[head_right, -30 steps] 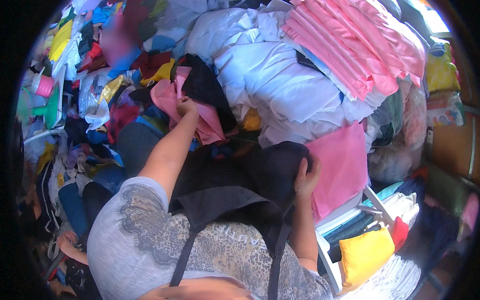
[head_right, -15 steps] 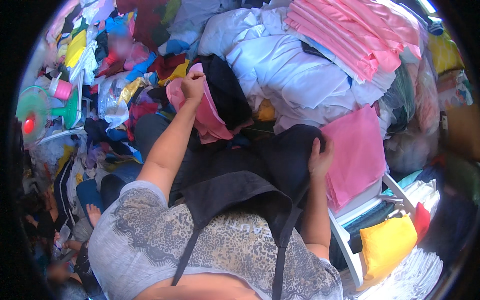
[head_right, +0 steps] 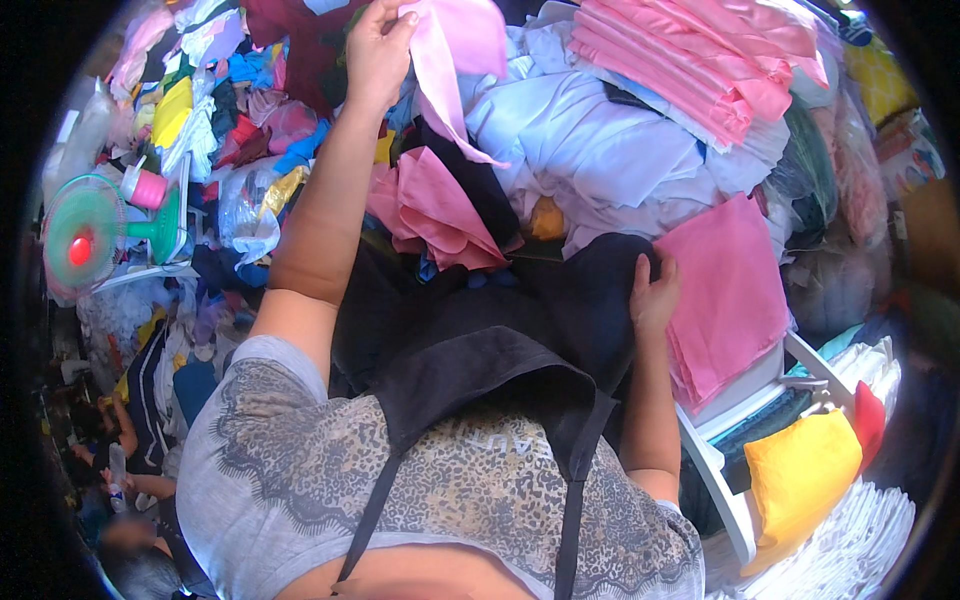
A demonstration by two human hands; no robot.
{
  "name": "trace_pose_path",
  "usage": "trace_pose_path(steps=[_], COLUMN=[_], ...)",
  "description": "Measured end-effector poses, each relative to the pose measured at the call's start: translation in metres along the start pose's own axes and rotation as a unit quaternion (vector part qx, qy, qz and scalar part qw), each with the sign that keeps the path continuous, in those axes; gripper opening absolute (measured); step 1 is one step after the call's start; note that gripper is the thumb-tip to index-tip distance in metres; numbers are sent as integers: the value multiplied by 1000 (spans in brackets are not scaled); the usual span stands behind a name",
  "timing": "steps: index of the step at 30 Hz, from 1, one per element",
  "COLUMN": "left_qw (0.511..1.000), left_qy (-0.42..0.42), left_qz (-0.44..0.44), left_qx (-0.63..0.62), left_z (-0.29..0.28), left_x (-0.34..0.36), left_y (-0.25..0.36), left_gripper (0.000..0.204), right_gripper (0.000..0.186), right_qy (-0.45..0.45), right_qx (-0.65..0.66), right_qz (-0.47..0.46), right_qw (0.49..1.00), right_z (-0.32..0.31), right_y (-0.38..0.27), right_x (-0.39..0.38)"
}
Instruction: The person sits on the floor and repeatedly picks up pink fabric pieces from a large pile, unfolds them, and folds them into smaller rectangles. The folded pieces are placed into a growing stack on the right side of the frame.
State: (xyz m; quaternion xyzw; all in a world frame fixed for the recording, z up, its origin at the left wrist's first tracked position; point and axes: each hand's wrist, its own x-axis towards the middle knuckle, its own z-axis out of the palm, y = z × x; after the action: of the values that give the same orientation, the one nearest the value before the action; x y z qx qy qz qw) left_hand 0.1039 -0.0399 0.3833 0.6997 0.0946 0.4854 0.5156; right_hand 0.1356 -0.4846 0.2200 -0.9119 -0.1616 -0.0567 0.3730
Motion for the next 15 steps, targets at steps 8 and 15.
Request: trace_pose_path(steps=[8,15], left_qw=[940,821], left_qy=[-315,-569], left_qz=[-100,-7], left_qx=[-84,-43], left_z=[23,41], left_x=[-86,-212], left_y=[75,107], left_gripper=[25,24], right_gripper=[59,74], right_qy=[48,-205], right_qx=[97,64], right_qz=[17,-234], right_qw=[994,948], right_z=[-15,-78], right_y=[-33,-119], right_x=[-11,-22])
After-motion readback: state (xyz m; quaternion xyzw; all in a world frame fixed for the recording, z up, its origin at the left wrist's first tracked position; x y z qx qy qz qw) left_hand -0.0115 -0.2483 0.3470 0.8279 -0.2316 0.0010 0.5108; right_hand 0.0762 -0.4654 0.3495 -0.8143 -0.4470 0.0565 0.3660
